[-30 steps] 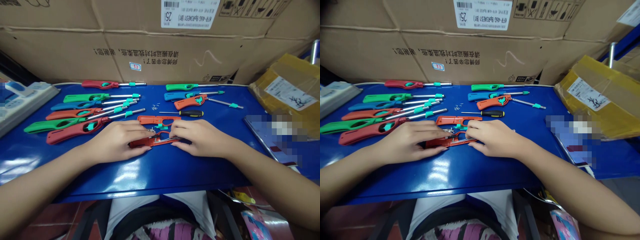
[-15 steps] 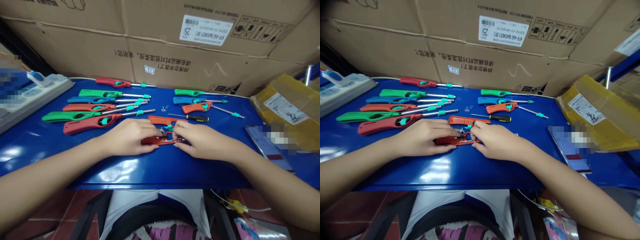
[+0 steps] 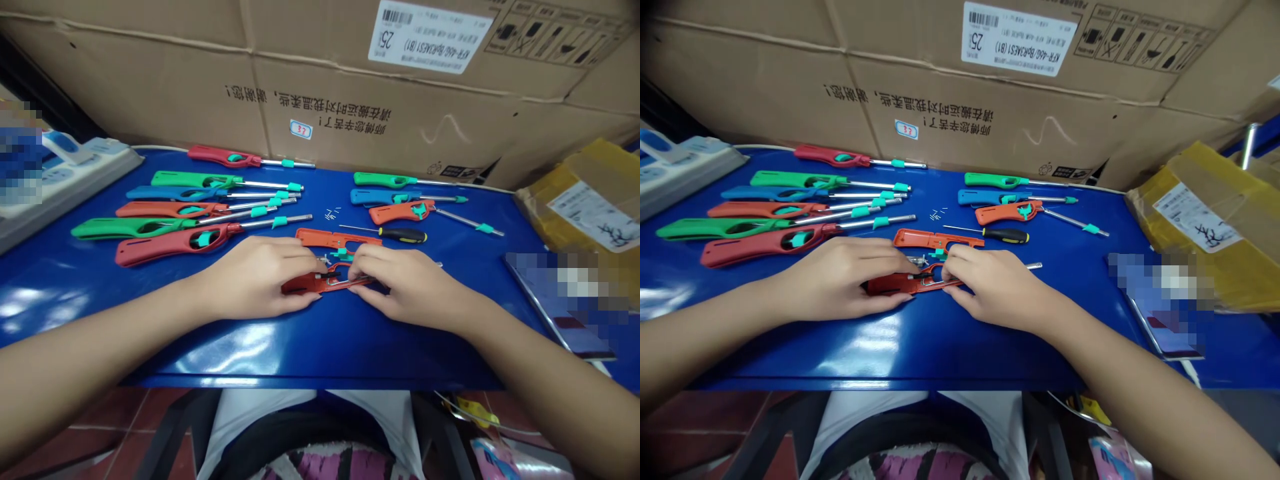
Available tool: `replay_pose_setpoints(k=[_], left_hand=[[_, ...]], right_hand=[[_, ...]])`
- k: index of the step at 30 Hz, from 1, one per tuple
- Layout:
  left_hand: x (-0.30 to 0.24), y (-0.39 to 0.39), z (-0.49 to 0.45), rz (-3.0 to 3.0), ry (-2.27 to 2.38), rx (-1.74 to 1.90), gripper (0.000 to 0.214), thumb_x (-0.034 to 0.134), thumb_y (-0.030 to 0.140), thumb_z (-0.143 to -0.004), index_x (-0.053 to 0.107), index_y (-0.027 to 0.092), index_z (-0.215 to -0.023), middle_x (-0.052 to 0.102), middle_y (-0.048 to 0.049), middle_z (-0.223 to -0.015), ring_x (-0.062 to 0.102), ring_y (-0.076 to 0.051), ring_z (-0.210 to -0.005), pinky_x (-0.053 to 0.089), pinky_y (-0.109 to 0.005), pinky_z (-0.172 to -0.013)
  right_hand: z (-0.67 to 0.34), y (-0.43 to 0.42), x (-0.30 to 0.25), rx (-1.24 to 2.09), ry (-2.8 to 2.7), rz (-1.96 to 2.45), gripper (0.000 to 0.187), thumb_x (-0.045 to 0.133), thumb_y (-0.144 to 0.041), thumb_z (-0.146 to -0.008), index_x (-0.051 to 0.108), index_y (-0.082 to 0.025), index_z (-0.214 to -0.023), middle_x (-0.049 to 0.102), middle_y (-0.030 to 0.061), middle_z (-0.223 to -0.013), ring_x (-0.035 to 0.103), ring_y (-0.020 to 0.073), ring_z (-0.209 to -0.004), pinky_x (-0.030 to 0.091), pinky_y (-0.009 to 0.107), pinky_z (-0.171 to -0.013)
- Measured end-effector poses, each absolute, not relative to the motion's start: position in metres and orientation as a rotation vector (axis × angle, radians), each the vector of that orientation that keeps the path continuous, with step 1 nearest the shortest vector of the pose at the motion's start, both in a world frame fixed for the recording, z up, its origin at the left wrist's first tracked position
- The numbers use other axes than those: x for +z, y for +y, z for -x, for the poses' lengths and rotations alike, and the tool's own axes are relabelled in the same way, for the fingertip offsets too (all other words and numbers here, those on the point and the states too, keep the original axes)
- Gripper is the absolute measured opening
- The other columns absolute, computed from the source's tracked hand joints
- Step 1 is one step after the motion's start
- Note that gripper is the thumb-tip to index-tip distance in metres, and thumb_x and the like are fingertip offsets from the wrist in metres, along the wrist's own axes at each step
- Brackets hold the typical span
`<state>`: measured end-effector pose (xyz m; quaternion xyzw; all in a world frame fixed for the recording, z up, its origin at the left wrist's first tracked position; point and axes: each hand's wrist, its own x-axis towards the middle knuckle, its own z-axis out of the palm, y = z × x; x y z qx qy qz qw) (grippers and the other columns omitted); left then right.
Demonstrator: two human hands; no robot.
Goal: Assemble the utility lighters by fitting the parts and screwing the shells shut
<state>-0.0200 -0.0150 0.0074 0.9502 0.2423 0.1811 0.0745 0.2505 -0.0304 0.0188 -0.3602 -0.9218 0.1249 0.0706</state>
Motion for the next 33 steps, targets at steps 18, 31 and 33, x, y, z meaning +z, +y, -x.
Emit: replay_pose_setpoints(k=[18,31,33], left_hand=[[0.008,-0.0188,0.0165,-2.829,0.733,0.537,0.023,0.066,0.03,-0.094,0.07,0.019,-0.113,0.075,-0.0039,-0.1,0.071,-0.02,-0.09,0.053,-0.03,-0.076],[0.0067,-0.0188,0.0174,-2.814,0.729,0.538,0.021,0.066,0.028,-0.094,0.069,0.019,-0.112,0.075,-0.0033,-0.1,0.071,-0.019,-0.09,0.051,-0.029,-0.077],[0.0066,-0.0189,0.0171,-2.814,0.729,0.546,0.02,0.066,0.029,-0.095,0.069,0.019,-0.112,0.075,-0.0031,-0.1,0.07,-0.019,-0.09,0.051,-0.029,-0.078]], right_hand=[[-0.2507,-0.0339,0.0193,0.537,-2.661,1.164,0.002,0.058,-0.022,-0.096,0.057,-0.021,-0.094,0.065,0.0012,-0.095,0.057,0.0151,-0.078,0.038,0.029,-0.065],[-0.2521,-0.0332,0.0163,0.549,-2.696,1.099,0.008,0.058,-0.02,-0.097,0.063,-0.02,-0.103,0.064,0.004,-0.106,0.062,0.0177,-0.091,0.045,0.03,-0.074],[-0.2515,-0.0329,0.0147,0.546,-2.694,1.108,0.007,0.057,-0.02,-0.098,0.062,-0.02,-0.102,0.064,0.0036,-0.104,0.062,0.0175,-0.09,0.044,0.031,-0.074]])
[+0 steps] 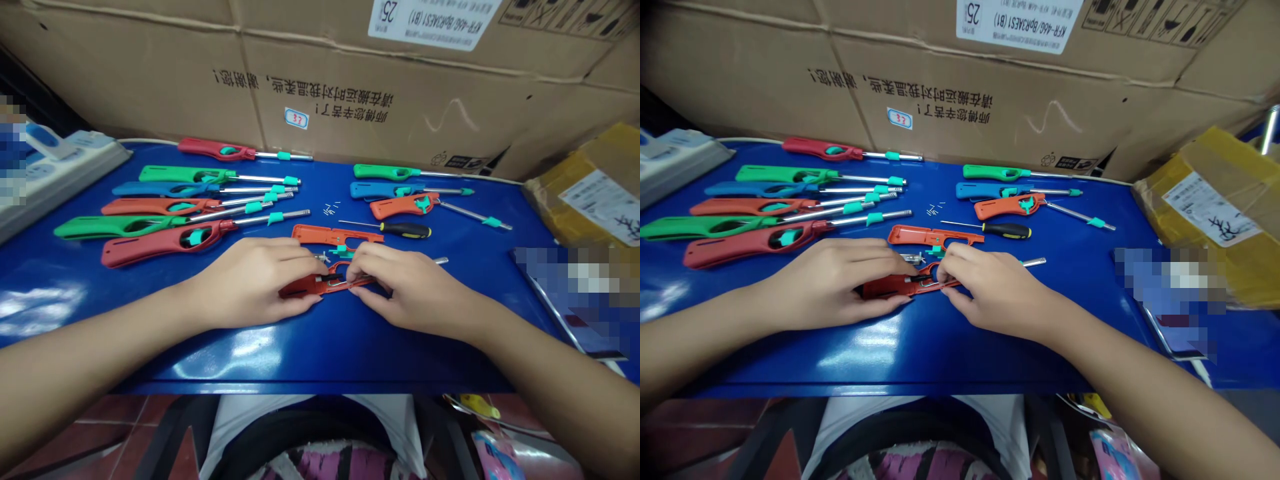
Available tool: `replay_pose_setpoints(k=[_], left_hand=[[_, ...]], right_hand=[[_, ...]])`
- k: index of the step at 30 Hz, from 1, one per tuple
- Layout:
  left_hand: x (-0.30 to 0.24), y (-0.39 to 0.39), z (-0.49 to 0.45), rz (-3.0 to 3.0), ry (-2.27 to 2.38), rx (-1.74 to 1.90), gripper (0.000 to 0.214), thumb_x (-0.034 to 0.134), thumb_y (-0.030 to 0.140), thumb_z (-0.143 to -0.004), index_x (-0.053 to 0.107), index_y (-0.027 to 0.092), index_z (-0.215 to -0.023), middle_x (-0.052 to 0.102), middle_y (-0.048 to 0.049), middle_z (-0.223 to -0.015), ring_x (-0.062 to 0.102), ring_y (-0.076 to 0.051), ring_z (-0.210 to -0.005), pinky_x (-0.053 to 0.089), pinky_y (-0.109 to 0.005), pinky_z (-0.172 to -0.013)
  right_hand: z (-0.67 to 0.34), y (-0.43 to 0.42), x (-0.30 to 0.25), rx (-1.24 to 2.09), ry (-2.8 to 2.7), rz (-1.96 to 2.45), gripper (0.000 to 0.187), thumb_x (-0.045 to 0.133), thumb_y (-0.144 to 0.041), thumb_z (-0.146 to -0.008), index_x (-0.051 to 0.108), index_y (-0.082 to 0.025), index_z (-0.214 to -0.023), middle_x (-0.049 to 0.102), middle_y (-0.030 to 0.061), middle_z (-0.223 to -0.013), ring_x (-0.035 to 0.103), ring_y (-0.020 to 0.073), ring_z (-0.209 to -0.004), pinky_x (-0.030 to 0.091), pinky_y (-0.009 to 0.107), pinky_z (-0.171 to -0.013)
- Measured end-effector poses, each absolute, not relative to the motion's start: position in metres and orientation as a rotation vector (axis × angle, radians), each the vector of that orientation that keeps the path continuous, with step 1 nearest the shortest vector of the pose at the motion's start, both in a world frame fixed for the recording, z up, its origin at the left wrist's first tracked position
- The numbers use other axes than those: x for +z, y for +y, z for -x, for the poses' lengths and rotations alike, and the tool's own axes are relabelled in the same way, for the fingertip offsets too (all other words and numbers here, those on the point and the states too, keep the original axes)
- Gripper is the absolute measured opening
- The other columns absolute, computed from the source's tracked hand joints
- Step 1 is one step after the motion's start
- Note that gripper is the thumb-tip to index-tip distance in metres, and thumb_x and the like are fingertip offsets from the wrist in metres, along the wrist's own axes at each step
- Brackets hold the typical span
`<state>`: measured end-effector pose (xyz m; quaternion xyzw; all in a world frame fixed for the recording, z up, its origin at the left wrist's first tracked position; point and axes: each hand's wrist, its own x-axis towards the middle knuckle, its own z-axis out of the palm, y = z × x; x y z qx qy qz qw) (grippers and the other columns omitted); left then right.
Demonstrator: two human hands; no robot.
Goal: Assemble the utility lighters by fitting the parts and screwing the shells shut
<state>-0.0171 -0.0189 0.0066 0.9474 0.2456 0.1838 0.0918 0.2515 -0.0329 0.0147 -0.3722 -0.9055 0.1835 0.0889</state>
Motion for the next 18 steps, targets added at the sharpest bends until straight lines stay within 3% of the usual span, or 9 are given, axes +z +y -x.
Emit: replay_pose_setpoints(k=[12,18], left_hand=[[0.007,-0.019,0.017,-2.818,0.724,0.547,0.021,0.067,0.029,-0.094,0.07,0.019,-0.113,0.074,-0.0024,-0.101,0.07,-0.019,-0.091,0.051,-0.028,-0.077],[0.006,-0.018,0.02,-2.812,0.763,0.532,0.021,0.065,0.03,-0.094,0.07,0.019,-0.112,0.075,-0.003,-0.101,0.072,-0.019,-0.09,0.053,-0.029,-0.078]], right_hand=[[-0.252,-0.031,0.022,0.754,-2.556,1.138,0.005,0.064,-0.017,-0.094,0.061,-0.021,-0.091,0.062,-0.0017,-0.092,0.053,0.0115,-0.074,0.04,0.027,-0.069],[-0.263,-0.029,0.033,0.916,-2.697,0.988,0.012,0.063,-0.012,-0.091,0.067,-0.021,-0.096,0.065,0.0006,-0.102,0.06,0.0139,-0.092,0.045,0.028,-0.081]])
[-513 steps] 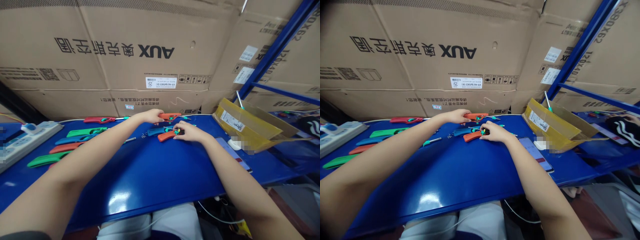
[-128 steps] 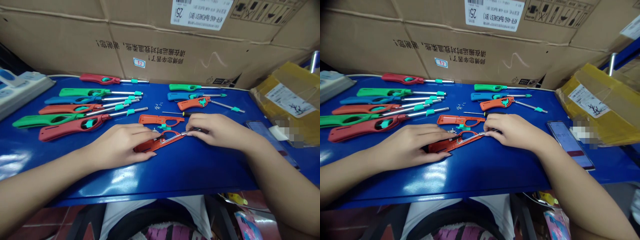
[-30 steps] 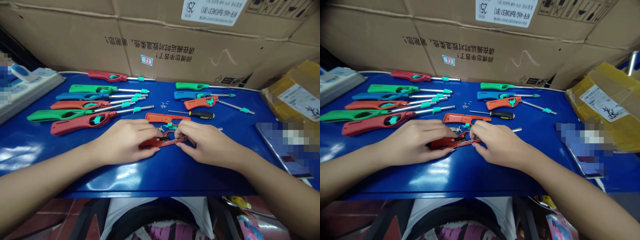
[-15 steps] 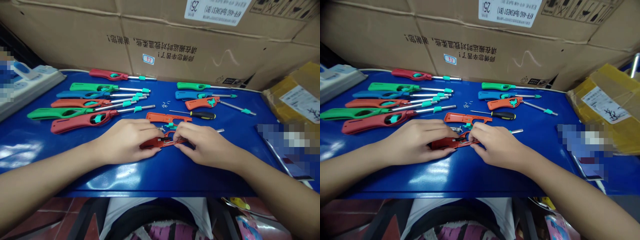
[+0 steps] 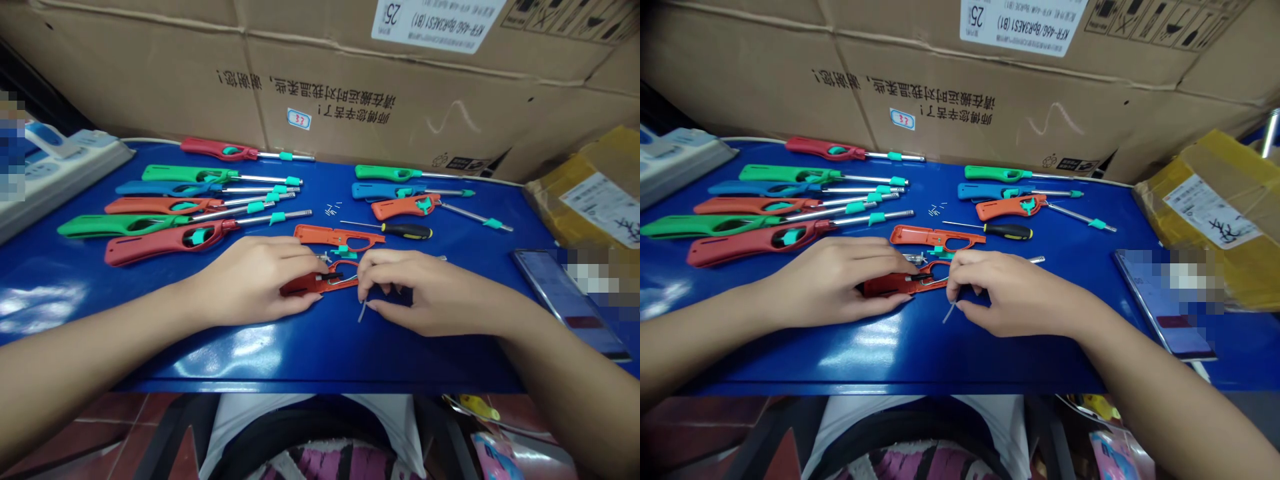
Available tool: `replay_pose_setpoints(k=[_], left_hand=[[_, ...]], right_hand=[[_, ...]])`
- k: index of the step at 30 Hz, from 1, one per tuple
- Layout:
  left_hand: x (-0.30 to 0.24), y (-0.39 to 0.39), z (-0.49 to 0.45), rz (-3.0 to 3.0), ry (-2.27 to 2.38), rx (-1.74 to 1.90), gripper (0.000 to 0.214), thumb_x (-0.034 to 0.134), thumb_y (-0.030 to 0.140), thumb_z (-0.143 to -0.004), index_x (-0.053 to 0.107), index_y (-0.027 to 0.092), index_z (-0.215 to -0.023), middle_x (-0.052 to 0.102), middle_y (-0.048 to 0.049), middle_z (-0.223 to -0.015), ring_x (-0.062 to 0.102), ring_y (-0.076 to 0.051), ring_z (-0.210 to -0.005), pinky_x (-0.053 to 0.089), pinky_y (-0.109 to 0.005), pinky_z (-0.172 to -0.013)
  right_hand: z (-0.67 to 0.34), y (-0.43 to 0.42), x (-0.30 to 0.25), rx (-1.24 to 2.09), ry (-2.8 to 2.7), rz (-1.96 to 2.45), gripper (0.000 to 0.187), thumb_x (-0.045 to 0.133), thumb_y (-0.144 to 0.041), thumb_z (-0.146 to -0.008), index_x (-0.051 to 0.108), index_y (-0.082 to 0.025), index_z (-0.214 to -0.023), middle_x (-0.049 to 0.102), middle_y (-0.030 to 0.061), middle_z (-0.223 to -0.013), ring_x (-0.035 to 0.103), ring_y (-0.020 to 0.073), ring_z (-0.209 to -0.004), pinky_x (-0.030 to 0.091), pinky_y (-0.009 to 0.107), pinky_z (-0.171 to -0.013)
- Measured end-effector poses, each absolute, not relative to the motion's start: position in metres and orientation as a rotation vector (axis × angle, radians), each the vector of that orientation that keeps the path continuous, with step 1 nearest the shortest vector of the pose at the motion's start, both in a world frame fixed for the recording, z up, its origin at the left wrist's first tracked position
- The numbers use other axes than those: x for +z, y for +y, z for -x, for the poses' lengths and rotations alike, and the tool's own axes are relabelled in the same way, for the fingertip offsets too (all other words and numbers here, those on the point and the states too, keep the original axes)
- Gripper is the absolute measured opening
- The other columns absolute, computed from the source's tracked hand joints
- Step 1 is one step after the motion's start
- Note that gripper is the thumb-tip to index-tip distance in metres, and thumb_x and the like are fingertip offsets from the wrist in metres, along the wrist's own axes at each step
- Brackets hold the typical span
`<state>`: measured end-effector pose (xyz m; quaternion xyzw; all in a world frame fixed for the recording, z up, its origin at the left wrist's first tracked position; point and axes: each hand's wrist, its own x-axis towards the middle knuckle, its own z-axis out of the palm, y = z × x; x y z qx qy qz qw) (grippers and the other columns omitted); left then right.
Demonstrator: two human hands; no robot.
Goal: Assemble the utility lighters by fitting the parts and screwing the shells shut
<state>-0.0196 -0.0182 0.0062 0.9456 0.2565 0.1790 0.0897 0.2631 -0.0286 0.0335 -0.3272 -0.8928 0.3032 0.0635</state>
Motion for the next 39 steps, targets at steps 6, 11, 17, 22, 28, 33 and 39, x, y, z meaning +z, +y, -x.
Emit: replay_pose_setpoints(k=[6,11,17,22,28,33,39], left_hand=[[0.005,-0.017,0.019,-2.816,0.749,0.535,0.023,0.066,0.031,-0.095,0.069,0.02,-0.115,0.075,-0.0029,-0.103,0.072,-0.02,-0.092,0.052,-0.029,-0.079],[0.005,-0.017,0.019,-2.81,0.756,0.532,0.023,0.067,0.03,-0.094,0.069,0.019,-0.115,0.075,-0.0029,-0.103,0.072,-0.02,-0.092,0.052,-0.029,-0.079],[0.005,-0.017,0.019,-2.806,0.765,0.535,0.023,0.067,0.03,-0.094,0.07,0.019,-0.114,0.075,-0.0029,-0.103,0.072,-0.02,-0.091,0.053,-0.03,-0.078],[0.005,-0.018,0.019,-2.807,0.763,0.526,0.022,0.065,0.031,-0.095,0.069,0.019,-0.113,0.075,-0.0033,-0.104,0.072,-0.021,-0.093,0.053,-0.03,-0.079],[0.006,-0.018,0.019,-2.797,0.749,0.534,0.022,0.064,0.03,-0.095,0.07,0.019,-0.113,0.075,-0.0037,-0.104,0.072,-0.02,-0.092,0.053,-0.03,-0.08],[0.005,-0.018,0.018,-2.791,0.742,0.547,0.022,0.064,0.03,-0.095,0.069,0.019,-0.113,0.075,-0.0041,-0.104,0.072,-0.02,-0.093,0.054,-0.03,-0.079],[0.005,-0.018,0.018,-2.789,0.754,0.538,0.02,0.063,0.03,-0.095,0.069,0.019,-0.112,0.075,-0.005,-0.105,0.072,-0.02,-0.093,0.053,-0.029,-0.08]], right_hand=[[-0.258,-0.029,0.022,0.755,-2.678,1.036,0.012,0.054,-0.017,-0.1,0.065,-0.022,-0.103,0.065,0.001,-0.099,0.06,0.0153,-0.09,0.044,0.029,-0.077],[-0.258,-0.028,0.017,0.589,-2.66,1.184,0.013,0.065,-0.023,-0.096,0.06,-0.023,-0.108,0.061,0.0015,-0.111,0.059,0.0157,-0.088,0.043,0.029,-0.071],[-0.261,-0.026,0.019,0.497,-2.709,1.252,0.014,0.069,-0.031,-0.094,0.061,-0.022,-0.102,0.06,0.002,-0.108,0.058,0.0164,-0.084,0.042,0.029,-0.067],[-0.259,-0.027,0.02,0.522,-2.687,1.268,0.014,0.068,-0.028,-0.095,0.058,-0.022,-0.101,0.06,0.002,-0.108,0.058,0.0157,-0.084,0.042,0.028,-0.067],[-0.259,-0.027,0.02,0.528,-2.674,1.275,0.014,0.067,-0.029,-0.095,0.056,-0.022,-0.101,0.06,0.0022,-0.106,0.058,0.0164,-0.085,0.041,0.028,-0.068],[-0.258,-0.028,0.02,0.583,-2.654,1.303,0.012,0.066,-0.027,-0.095,0.056,-0.023,-0.1,0.061,0.0025,-0.104,0.058,0.0167,-0.083,0.04,0.029,-0.068],[-0.257,-0.028,0.022,0.623,-2.655,1.254,0.006,0.064,-0.022,-0.094,0.059,-0.022,-0.097,0.061,0.0014,-0.102,0.054,0.0141,-0.078,0.039,0.028,-0.068]])
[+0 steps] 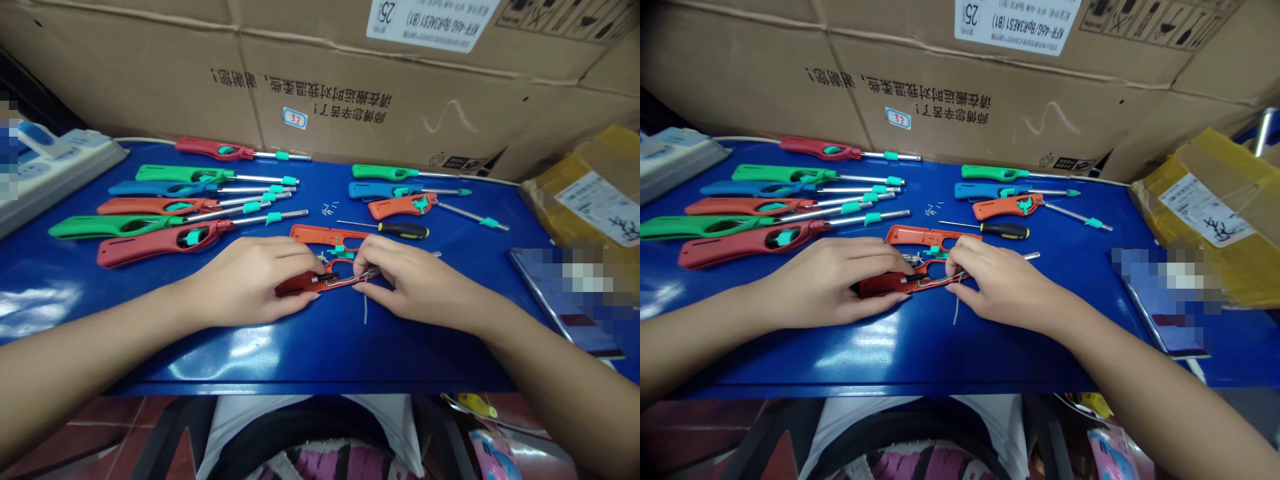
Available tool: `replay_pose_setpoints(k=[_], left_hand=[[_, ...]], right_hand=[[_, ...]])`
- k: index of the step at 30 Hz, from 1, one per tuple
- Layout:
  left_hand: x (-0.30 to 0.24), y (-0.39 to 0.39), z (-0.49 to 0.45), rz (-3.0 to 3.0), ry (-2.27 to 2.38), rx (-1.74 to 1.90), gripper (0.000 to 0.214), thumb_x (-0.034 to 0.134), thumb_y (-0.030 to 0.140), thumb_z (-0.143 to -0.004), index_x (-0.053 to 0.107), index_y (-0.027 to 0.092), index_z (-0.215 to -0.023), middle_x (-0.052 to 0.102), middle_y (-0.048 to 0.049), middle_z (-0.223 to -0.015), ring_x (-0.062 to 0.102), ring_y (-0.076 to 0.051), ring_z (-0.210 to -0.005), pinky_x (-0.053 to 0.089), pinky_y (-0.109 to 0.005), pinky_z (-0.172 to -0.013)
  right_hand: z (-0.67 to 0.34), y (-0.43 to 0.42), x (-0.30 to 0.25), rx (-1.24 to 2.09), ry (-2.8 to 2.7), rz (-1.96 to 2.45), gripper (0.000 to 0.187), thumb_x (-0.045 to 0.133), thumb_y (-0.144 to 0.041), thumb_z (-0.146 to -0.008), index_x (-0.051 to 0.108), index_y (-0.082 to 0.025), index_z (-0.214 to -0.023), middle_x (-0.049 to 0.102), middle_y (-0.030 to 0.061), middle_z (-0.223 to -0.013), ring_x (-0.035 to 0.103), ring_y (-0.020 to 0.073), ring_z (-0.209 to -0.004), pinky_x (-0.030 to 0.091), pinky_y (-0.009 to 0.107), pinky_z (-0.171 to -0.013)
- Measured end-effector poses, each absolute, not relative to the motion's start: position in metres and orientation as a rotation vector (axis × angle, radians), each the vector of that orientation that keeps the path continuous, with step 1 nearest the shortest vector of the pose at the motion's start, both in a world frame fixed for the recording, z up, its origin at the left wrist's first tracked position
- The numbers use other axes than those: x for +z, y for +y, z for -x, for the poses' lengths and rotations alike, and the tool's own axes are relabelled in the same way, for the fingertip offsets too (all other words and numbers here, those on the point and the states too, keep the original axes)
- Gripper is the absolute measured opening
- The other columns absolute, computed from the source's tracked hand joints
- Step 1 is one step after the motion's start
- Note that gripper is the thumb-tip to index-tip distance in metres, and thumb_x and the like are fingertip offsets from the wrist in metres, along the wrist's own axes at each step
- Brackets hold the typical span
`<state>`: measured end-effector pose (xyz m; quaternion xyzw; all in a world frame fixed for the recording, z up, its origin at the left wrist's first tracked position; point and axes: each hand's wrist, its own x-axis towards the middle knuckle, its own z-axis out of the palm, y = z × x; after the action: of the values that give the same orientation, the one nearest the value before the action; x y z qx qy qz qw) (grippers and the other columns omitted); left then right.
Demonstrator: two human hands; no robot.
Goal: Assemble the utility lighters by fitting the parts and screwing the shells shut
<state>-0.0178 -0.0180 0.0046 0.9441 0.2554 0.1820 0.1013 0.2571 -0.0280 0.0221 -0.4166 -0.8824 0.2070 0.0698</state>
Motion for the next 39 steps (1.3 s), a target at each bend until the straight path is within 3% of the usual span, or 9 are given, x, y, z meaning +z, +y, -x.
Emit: replay_pose_setpoints(k=[14,23,39], left_hand=[[0.004,-0.0187,0.0176,-2.786,0.733,0.531,0.02,0.063,0.03,-0.096,0.068,0.019,-0.112,0.074,-0.0049,-0.109,0.072,-0.02,-0.097,0.054,-0.029,-0.084],[0.0048,-0.019,0.0166,-2.751,0.711,0.534,0.015,0.062,0.025,-0.096,0.068,0.02,-0.11,0.073,-0.0042,-0.113,0.07,-0.018,-0.099,0.054,-0.027,-0.085],[0.0025,-0.0175,0.0148,-2.74,0.688,0.538,0.016,0.056,0.027,-0.102,0.069,0.02,-0.108,0.072,-0.006,-0.108,0.069,-0.018,-0.1,0.055,-0.028,-0.087]], right_hand=[[-0.2576,-0.0246,0.0181,0.664,-2.596,1.209,0.007,0.058,-0.018,-0.097,0.064,-0.02,-0.094,0.065,0.0027,-0.094,0.056,0.014,-0.076,0.04,0.028,-0.069],[-0.2588,-0.0241,0.0173,0.711,-2.641,1.083,0.018,0.053,-0.015,-0.1,0.067,-0.022,-0.109,0.066,0.0048,-0.108,0.062,0.0181,-0.096,0.045,0.031,-0.08],[-0.2579,-0.0266,0.0207,0.699,-2.639,1.144,0.012,0.053,-0.015,-0.098,0.063,-0.021,-0.101,0.065,0.0038,-0.102,0.059,0.0168,-0.085,0.042,0.03,-0.073]])
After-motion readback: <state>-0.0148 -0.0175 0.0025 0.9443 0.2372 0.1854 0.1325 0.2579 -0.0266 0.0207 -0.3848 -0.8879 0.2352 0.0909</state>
